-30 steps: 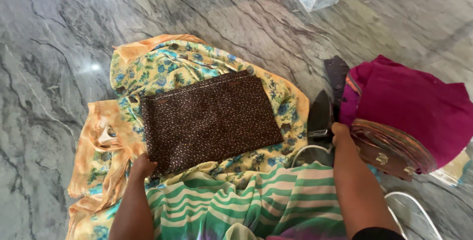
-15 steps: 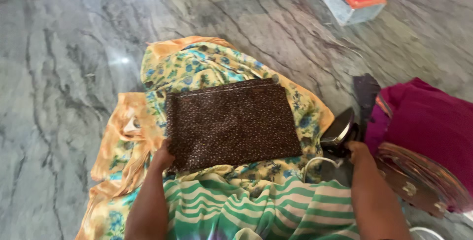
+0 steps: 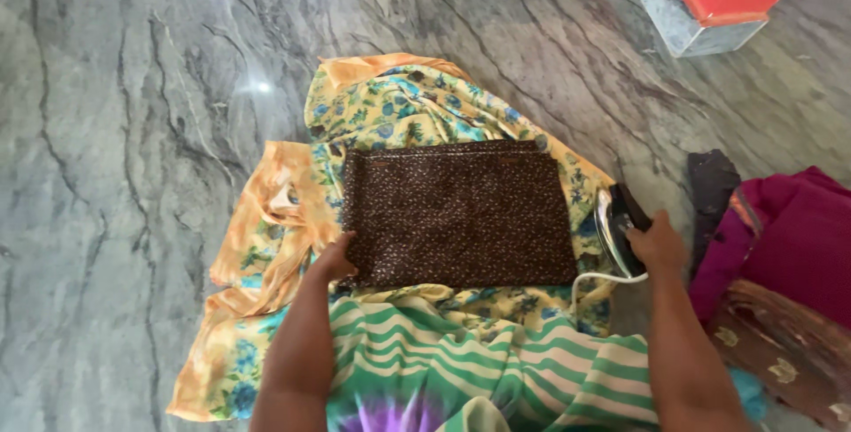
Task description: The person irons a dark brown patterned cloth laid on a floral sheet on the floor. They repeatedly smooth the fabric with an iron, fold the cloth, and continue ironing the folded sections.
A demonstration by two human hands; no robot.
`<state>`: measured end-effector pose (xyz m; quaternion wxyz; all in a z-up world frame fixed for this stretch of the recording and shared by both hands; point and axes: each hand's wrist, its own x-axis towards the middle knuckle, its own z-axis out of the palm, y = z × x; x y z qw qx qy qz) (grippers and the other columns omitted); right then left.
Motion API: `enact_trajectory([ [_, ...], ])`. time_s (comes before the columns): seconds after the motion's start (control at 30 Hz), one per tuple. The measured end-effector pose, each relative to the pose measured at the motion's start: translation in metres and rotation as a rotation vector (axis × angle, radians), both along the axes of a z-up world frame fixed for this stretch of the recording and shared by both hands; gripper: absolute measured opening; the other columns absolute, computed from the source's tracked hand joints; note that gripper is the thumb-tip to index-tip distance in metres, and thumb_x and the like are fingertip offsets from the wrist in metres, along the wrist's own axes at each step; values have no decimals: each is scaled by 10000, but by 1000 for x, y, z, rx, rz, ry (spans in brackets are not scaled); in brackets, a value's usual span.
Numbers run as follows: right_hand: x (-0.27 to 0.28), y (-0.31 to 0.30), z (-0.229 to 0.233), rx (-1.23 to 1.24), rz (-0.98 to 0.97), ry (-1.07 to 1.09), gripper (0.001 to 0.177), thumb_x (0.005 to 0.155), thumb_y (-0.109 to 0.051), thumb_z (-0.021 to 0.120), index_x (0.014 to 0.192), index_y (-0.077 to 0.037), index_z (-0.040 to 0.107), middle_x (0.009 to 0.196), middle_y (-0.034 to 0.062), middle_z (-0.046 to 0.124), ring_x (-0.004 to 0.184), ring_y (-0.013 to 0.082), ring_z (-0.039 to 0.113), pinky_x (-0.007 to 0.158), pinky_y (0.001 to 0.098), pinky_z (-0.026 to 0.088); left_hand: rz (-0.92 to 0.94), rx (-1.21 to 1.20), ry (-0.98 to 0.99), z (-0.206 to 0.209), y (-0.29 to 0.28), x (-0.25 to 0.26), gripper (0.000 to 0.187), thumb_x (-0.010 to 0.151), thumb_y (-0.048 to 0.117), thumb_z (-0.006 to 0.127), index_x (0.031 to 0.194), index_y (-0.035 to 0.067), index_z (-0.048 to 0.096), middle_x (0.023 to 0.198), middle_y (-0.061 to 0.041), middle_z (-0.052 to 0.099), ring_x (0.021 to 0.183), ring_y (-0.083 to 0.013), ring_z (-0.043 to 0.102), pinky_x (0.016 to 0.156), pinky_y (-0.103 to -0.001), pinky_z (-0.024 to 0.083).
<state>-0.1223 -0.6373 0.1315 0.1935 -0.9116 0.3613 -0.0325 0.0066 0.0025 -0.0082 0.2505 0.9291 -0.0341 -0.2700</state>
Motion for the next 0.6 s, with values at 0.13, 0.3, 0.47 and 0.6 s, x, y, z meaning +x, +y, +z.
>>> enact_trajectory([
  [0.13, 3, 48, 35, 66, 361, -294, 713, 753, -158, 802, 1416, -134, 541, 1224, 263, 683, 1093, 427, 666, 924, 519, 518, -140, 109, -156, 16, 9, -5, 898, 689, 240, 937, 1455, 231, 468, 1451, -283, 441, 1325, -459, 454, 1093, -469, 443],
  [0.3, 14, 158, 48, 602, 445, -222, 766, 756, -99, 776, 1483, -268, 606, 1293, 129, 728, 1059, 262, 731, 955, 367, 575, -309, -119, -343, 18, 29, -34, 498, 801, 198, 786, 1284, 182, 663, 1312, -153, 622, 1242, -380, 552, 1007, -477, 499],
  [0.47, 45, 307, 26, 615, 620, -205, 998, 570, -111, 923, 1470, -289, 532, 1144, 79, 711, 905, 206, 682, 786, 359, 613, -509, -251, -485, -9, 36, -81, 407, 904, 168, 702, 1301, 93, 654, 1280, -163, 653, 1218, -356, 612, 1056, -441, 521],
  [0.6, 48, 404, -1, 562, 669, -201, 963, 554, -122, 898, 1443, -300, 571, 1076, 95, 733, 914, 226, 710, 838, 398, 606, -412, -322, -745, -26, 31, -105, 527, 891, 113, 682, 1400, 2, 602, 1387, -260, 562, 1302, -444, 520, 1087, -471, 444],
])
